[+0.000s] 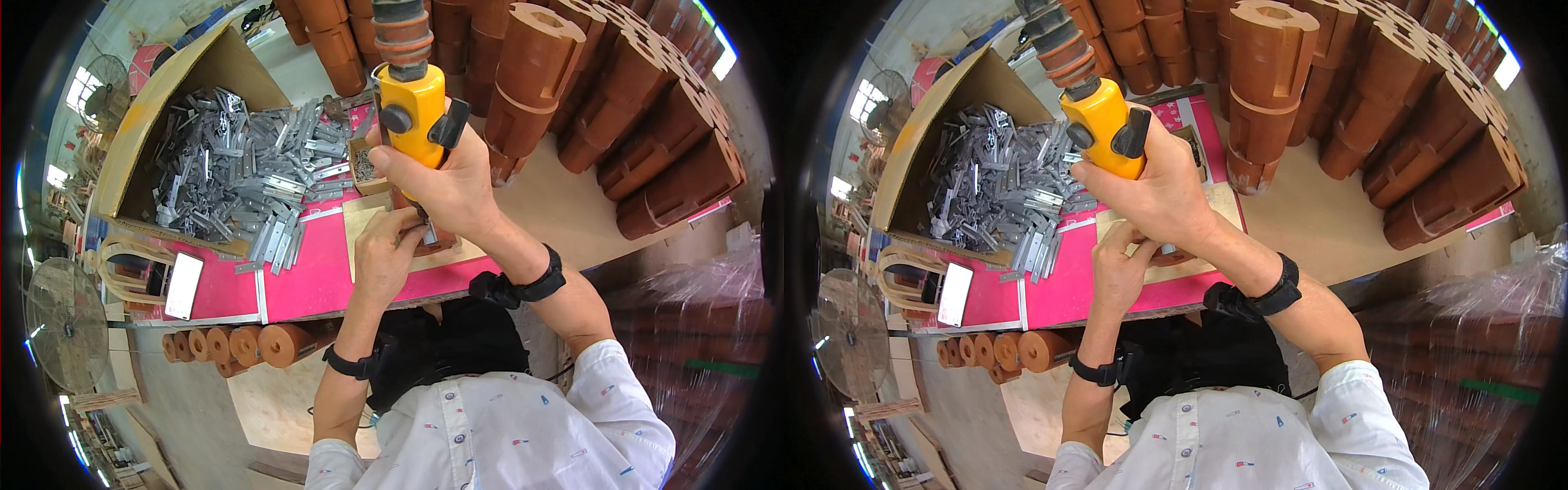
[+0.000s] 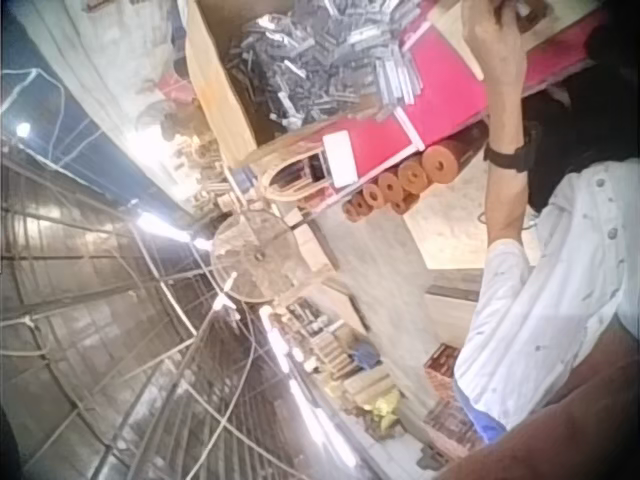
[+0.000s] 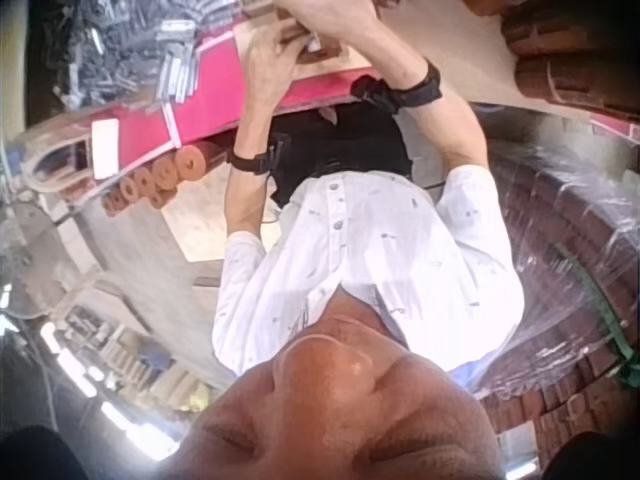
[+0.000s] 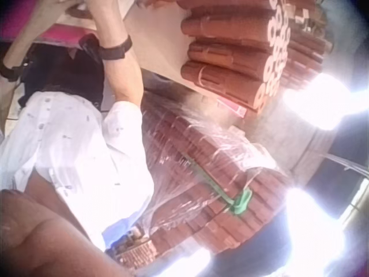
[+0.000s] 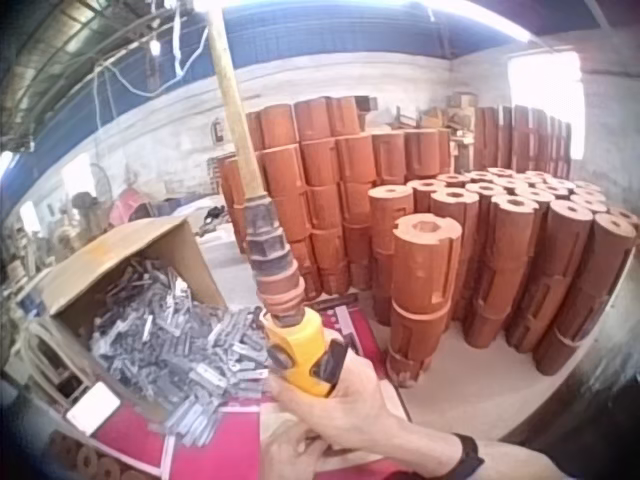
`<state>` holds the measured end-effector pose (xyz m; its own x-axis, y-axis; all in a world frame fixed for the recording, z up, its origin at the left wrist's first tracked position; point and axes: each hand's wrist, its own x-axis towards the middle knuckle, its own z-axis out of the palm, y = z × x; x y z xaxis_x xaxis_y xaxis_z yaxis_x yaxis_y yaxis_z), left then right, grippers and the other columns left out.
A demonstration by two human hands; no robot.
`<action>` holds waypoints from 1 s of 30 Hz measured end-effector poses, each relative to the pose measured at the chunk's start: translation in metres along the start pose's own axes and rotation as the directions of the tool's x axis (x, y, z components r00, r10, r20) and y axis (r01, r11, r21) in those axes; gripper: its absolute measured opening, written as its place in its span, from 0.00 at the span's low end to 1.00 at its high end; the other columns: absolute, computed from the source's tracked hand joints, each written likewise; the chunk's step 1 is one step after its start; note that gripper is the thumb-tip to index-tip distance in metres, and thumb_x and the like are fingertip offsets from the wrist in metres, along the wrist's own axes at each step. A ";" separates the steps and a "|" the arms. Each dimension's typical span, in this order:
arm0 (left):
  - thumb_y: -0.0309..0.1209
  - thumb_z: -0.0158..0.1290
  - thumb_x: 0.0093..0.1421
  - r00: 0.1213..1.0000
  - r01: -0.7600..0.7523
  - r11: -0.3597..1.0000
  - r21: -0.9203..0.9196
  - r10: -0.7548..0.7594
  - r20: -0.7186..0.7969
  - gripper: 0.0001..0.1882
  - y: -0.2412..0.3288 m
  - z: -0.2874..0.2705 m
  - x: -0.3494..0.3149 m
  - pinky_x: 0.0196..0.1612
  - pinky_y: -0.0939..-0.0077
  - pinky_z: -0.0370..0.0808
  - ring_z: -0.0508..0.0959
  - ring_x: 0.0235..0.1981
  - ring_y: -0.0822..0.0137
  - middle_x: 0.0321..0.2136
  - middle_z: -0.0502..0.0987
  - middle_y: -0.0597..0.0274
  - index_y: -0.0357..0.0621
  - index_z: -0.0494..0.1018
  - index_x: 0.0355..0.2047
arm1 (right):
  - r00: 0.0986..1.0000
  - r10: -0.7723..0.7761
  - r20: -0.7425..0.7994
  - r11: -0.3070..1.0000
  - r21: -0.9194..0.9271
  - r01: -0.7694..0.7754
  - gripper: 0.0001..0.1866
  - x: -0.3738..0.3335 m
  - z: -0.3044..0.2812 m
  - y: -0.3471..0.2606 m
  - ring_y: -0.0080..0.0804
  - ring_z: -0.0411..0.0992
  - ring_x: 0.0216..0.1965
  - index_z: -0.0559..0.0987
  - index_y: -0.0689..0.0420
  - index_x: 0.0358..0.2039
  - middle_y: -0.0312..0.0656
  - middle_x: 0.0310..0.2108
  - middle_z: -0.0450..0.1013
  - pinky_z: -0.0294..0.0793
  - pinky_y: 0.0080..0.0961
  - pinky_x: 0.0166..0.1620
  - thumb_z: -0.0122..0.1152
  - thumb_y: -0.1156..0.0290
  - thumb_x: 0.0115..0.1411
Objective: Attaching metal brackets to wooden cylinders using an electric screwdriver.
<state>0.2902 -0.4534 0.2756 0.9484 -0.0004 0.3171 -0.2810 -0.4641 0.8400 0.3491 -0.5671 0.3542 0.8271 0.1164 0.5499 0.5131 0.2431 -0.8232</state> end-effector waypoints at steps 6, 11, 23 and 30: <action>0.22 0.58 0.51 1.000 0.019 1.000 0.024 -0.020 0.010 0.08 0.001 -0.001 0.000 0.35 0.68 0.74 0.78 0.31 0.59 0.26 0.79 0.56 0.38 0.78 0.34 | 0.999 -0.035 0.016 0.998 -0.054 0.036 0.19 0.000 -0.002 0.003 0.20 0.72 0.28 0.71 0.60 0.41 0.36 0.29 0.74 0.73 0.20 0.34 0.68 0.71 0.51; 0.22 0.59 0.51 1.000 0.024 1.000 0.018 -0.024 -0.001 0.08 0.003 -0.001 0.000 0.35 0.68 0.74 0.78 0.31 0.60 0.26 0.79 0.56 0.38 0.78 0.33 | 0.999 -0.051 0.009 0.996 -0.073 0.052 0.20 0.000 -0.002 0.005 0.20 0.73 0.28 0.71 0.60 0.42 0.36 0.29 0.75 0.74 0.20 0.34 0.69 0.70 0.51; 0.22 0.59 0.50 0.999 -0.034 0.997 0.064 0.035 -0.018 0.08 0.001 0.000 0.002 0.34 0.67 0.74 0.77 0.30 0.59 0.25 0.78 0.57 0.38 0.77 0.33 | 0.999 -0.047 0.010 0.995 -0.088 0.048 0.22 0.000 -0.002 0.004 0.20 0.73 0.29 0.71 0.60 0.43 0.36 0.29 0.75 0.74 0.21 0.35 0.69 0.70 0.50; 0.22 0.59 0.50 1.000 -0.024 0.998 0.063 0.025 -0.011 0.08 0.001 -0.001 0.001 0.34 0.67 0.74 0.77 0.29 0.59 0.25 0.78 0.57 0.38 0.78 0.32 | 1.000 -0.024 0.015 0.996 -0.081 0.025 0.22 -0.002 -0.003 0.006 0.20 0.73 0.30 0.71 0.60 0.43 0.36 0.29 0.75 0.74 0.21 0.36 0.69 0.71 0.50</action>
<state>0.2911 -0.4533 0.2772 0.9395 -0.0025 0.3425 -0.2940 -0.5188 0.8028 0.3516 -0.5685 0.3480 0.8112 0.1250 0.5713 0.5503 0.1672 -0.8180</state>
